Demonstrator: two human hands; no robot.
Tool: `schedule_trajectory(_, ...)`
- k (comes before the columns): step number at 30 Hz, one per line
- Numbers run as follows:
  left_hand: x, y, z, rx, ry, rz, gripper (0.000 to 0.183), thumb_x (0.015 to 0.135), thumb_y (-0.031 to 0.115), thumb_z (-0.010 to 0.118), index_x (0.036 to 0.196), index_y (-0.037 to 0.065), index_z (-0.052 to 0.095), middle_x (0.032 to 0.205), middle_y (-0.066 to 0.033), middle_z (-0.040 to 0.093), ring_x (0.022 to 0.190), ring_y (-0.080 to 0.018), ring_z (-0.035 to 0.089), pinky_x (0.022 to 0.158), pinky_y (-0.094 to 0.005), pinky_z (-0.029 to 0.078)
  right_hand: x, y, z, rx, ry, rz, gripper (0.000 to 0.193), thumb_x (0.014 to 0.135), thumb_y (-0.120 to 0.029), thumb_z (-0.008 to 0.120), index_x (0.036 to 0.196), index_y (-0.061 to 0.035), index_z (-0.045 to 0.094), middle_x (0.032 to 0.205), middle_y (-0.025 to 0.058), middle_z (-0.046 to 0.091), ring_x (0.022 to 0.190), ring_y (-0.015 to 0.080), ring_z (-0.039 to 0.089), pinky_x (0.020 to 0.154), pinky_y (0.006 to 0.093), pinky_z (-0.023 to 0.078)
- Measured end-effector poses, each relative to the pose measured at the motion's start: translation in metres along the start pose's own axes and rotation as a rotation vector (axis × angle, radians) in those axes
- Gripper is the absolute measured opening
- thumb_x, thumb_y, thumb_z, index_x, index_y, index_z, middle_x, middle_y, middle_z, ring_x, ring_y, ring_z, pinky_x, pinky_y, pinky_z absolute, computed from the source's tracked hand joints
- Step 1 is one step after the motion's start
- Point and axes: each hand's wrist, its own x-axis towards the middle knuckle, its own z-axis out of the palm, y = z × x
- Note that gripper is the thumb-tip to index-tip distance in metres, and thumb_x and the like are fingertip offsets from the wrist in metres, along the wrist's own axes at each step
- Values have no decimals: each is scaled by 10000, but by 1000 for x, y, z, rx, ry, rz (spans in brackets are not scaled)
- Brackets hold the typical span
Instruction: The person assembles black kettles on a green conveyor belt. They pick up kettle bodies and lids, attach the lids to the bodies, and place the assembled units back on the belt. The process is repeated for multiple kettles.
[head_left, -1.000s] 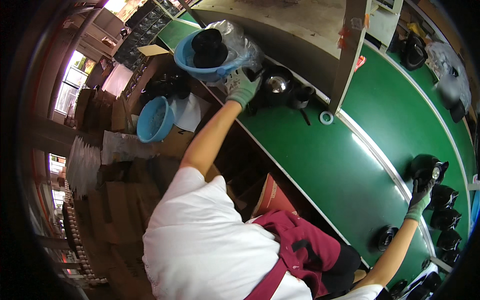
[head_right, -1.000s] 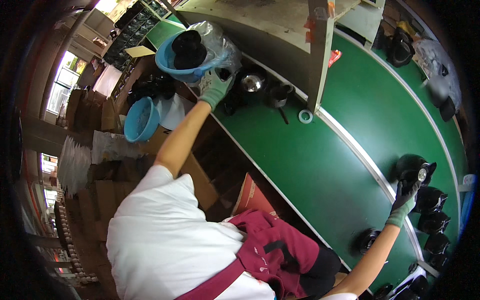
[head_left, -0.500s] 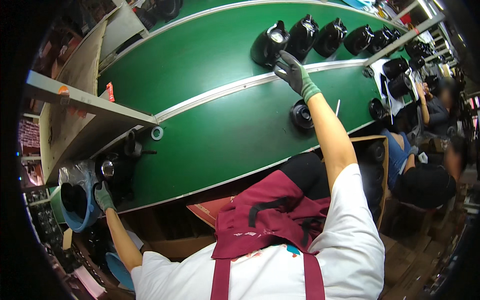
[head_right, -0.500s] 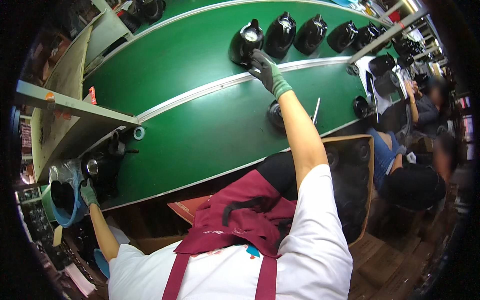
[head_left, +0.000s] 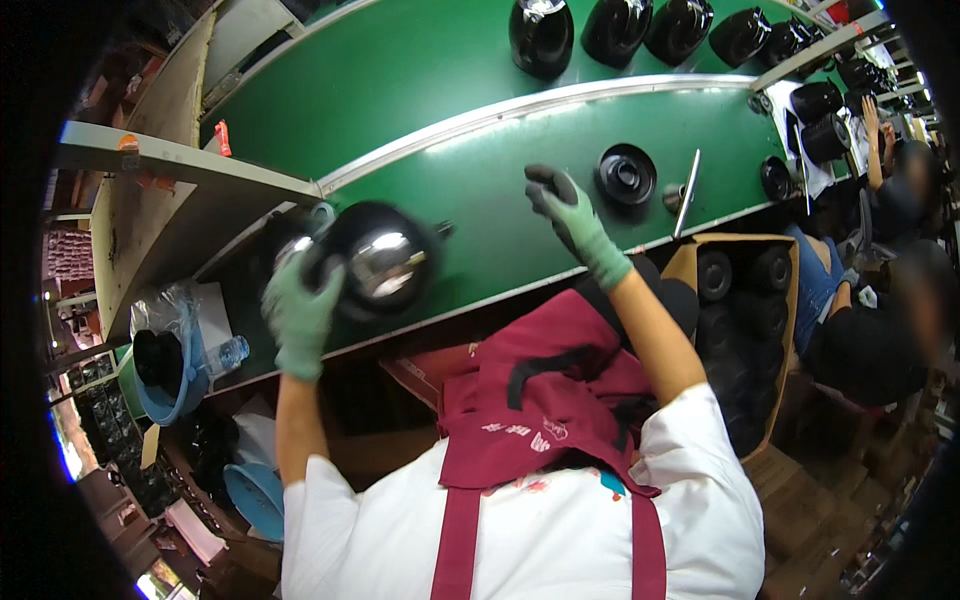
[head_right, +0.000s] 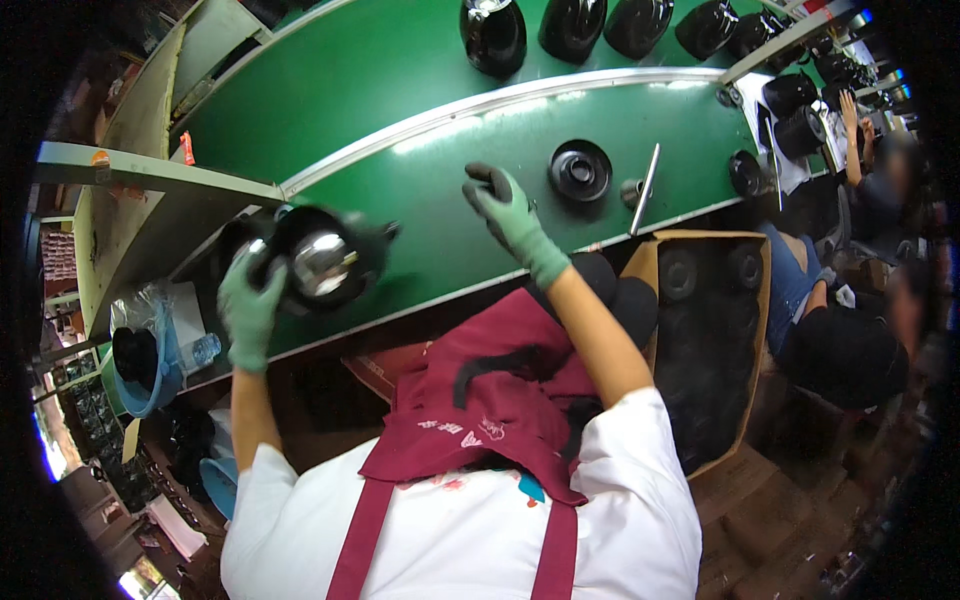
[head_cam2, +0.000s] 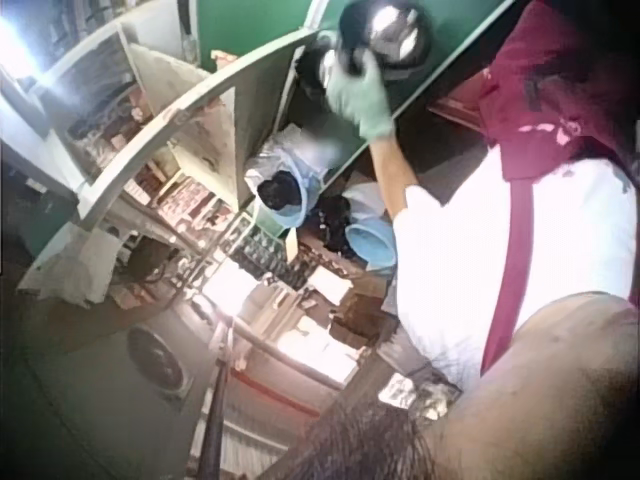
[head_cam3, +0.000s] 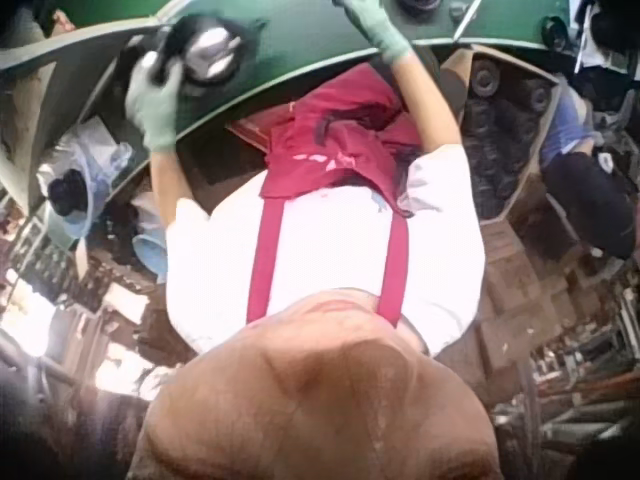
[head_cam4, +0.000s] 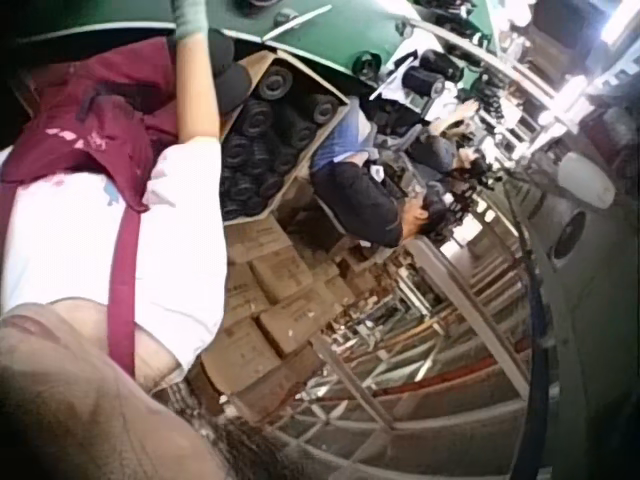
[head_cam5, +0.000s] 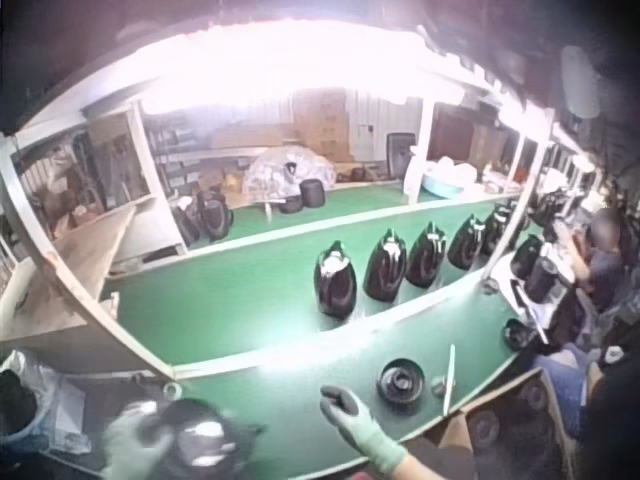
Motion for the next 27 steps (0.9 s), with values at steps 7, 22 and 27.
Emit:
schedule_trajectory(7,62,129,132,-31,-229,313,298,819,406,726,920,125,726,899,-97,717,798,-305,698,714,-447,538,-121,-41,-8,-749,260,-641,704,833,-243,785,1474,-117,521,1569,188,402,1441,390,401,1160,480,371)
schedule_trajectory(22,26,135,96,-853,-128,310,608,809,52,732,1398,100,592,1319,-159,602,1250,-371,569,1101,-465,428,-155,-42,-66,-246,527,-515,315,880,-17,757,1166,-14,623,1333,157,634,1224,267,624,1012,373,540)
schedule_trajectory(27,-28,182,60,-401,-269,920,683,760,115,785,1413,91,587,1519,-195,486,1429,-443,423,1171,-535,355,-250,-45,-122,189,379,46,434,906,8,708,1308,-16,546,1218,109,656,997,194,692,918,298,550)
